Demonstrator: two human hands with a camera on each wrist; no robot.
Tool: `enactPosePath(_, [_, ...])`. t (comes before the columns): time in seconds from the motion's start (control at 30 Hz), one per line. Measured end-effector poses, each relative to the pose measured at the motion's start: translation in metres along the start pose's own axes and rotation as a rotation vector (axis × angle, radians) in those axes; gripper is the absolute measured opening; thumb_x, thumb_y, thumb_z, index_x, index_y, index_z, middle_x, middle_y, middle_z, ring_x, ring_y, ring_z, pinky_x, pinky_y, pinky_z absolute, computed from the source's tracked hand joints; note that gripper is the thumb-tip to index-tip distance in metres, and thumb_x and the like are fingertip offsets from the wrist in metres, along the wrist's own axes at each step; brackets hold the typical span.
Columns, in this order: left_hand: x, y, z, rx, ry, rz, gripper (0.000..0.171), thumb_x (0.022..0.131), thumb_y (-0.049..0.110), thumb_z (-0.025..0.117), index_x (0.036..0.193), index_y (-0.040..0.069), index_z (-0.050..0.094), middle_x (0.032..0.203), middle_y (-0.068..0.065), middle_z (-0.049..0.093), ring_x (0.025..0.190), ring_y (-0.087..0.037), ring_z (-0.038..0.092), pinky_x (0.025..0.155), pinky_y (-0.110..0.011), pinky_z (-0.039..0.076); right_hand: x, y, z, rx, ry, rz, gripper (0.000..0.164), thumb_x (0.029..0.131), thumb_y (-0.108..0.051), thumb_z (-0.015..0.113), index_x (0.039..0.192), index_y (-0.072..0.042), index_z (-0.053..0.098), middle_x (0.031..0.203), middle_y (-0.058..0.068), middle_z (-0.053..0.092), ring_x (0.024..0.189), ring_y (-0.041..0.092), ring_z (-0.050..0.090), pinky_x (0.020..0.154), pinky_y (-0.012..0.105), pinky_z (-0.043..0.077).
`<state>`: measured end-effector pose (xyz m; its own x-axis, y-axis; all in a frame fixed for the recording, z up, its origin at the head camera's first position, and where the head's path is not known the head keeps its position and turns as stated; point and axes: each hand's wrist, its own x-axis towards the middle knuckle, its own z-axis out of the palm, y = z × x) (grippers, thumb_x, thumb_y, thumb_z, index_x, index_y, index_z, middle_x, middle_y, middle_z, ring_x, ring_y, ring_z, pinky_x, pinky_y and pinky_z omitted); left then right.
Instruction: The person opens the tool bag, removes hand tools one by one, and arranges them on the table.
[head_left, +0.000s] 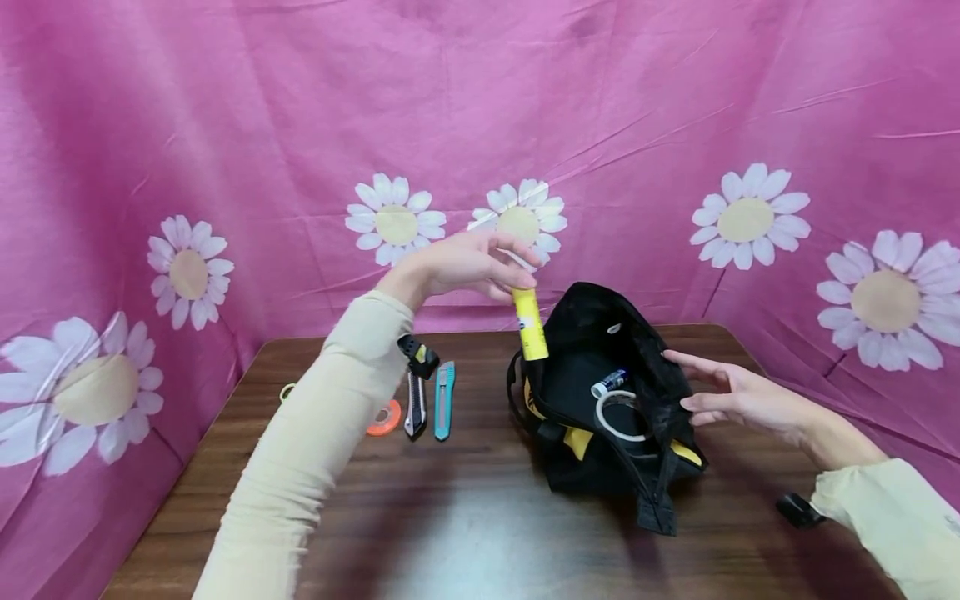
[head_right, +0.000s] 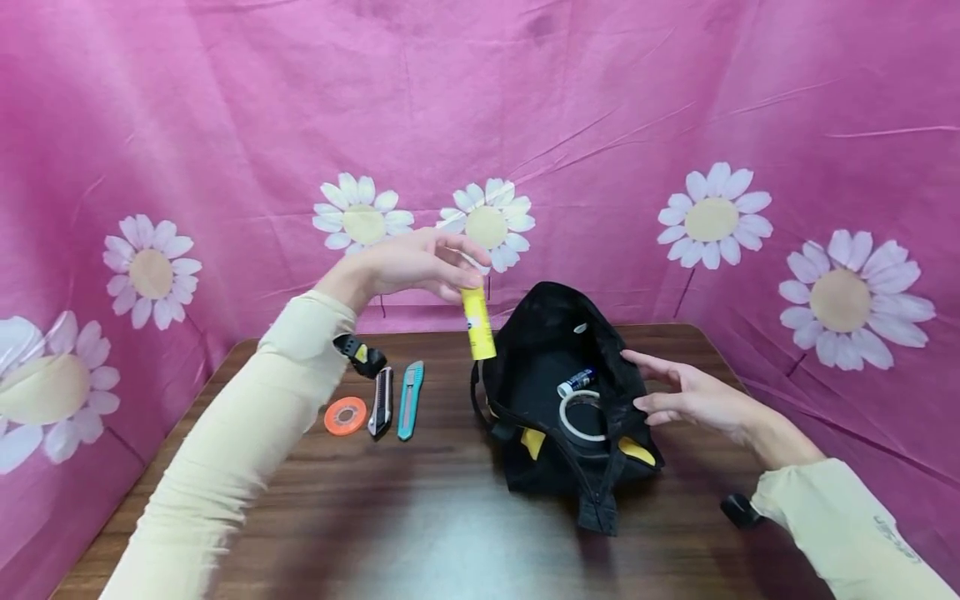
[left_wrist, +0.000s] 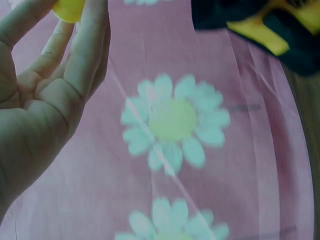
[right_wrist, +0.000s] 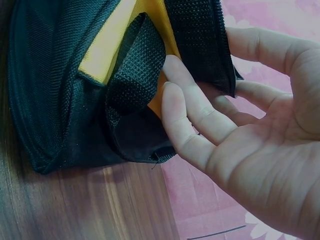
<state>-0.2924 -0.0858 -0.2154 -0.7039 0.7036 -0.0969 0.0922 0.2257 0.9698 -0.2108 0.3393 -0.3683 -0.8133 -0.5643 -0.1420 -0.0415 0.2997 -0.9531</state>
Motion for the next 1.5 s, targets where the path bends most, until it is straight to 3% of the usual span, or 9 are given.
enactPosePath(0.23, [-0.042,-0.025,-0.039,0.098,0.070,-0.050,0.045,0.093,0.010,0.074,0.134,0.004,0.057,0.121,-0.018,0.064,0.106,-0.029,0.067,0.098,-0.043,0.055,-0.003,0.000,-0.001,0.011,-0.001,-0.019,0.071,0.103,-0.001,0.053,0.163,-0.010,0.015,0.150,0.034,0.013,0.116,0.018,0.061,0.092,0.040,0.058])
enactPosePath(0.53, [-0.094,-0.065,-0.087,0.066,0.192,-0.119,0.045,0.096,0.006,0.069,0.136,-0.002,0.052,0.123,-0.017,0.062,0.107,-0.024,0.067,0.098,-0.042,0.055,-0.001,0.005,-0.002,0.025,0.002,-0.036,0.071,0.103,0.000,0.052,0.163,-0.011,0.017,0.150,0.034,0.012,0.117,0.018,0.061,0.091,0.040,0.058])
enactPosePath(0.67, [-0.122,-0.084,-0.106,0.103,0.226,-0.160,0.048,0.097,0.011,0.069,0.139,-0.002,0.050,0.123,-0.014,0.063,0.106,-0.022,0.067,0.098,-0.041,0.055,-0.002,0.006,-0.003,0.032,0.001,-0.039,0.070,0.103,0.001,0.052,0.163,-0.011,0.017,0.151,0.034,0.011,0.116,0.018,0.062,0.091,0.041,0.058])
enactPosePath(0.8, [-0.151,-0.100,-0.123,0.083,0.255,-0.184,0.049,0.098,0.006,0.066,0.141,-0.005,0.045,0.122,-0.013,0.063,0.106,-0.022,0.067,0.098,-0.040,0.055,-0.001,0.007,-0.004,0.032,-0.008,-0.047,0.070,0.103,0.001,0.051,0.163,-0.011,0.016,0.150,0.032,0.013,0.117,0.018,0.061,0.092,0.041,0.058])
enactPosePath(1.0, [-0.201,-0.123,-0.148,0.111,0.289,-0.229,0.053,0.096,-0.004,0.059,0.146,-0.007,0.039,0.136,-0.023,0.056,0.111,-0.020,0.065,0.099,-0.039,0.054,0.001,0.011,-0.004,0.025,-0.026,-0.051,0.070,0.104,0.001,0.050,0.163,-0.009,0.013,0.147,0.021,0.027,0.120,0.019,0.061,0.094,0.043,0.056])
enactPosePath(1.1, [-0.221,-0.139,-0.157,0.131,0.291,-0.271,0.058,0.094,-0.009,0.054,0.149,-0.008,0.035,0.144,-0.031,0.048,0.114,-0.016,0.064,0.101,-0.037,0.052,0.001,0.012,-0.004,0.020,-0.028,-0.053,0.070,0.104,0.001,0.050,0.163,-0.008,0.012,0.147,0.022,0.027,0.120,0.019,0.061,0.094,0.043,0.056])
enactPosePath(1.5, [-0.256,-0.219,-0.171,0.138,0.262,-0.303,0.050,0.098,-0.001,0.055,0.142,-0.015,0.038,0.135,-0.034,0.055,0.106,-0.006,0.064,0.093,-0.029,0.054,0.002,0.009,-0.001,0.062,-0.050,-0.067,0.069,0.104,0.002,0.048,0.163,-0.012,0.014,0.147,0.033,0.015,0.118,0.022,0.062,0.094,0.041,0.056])
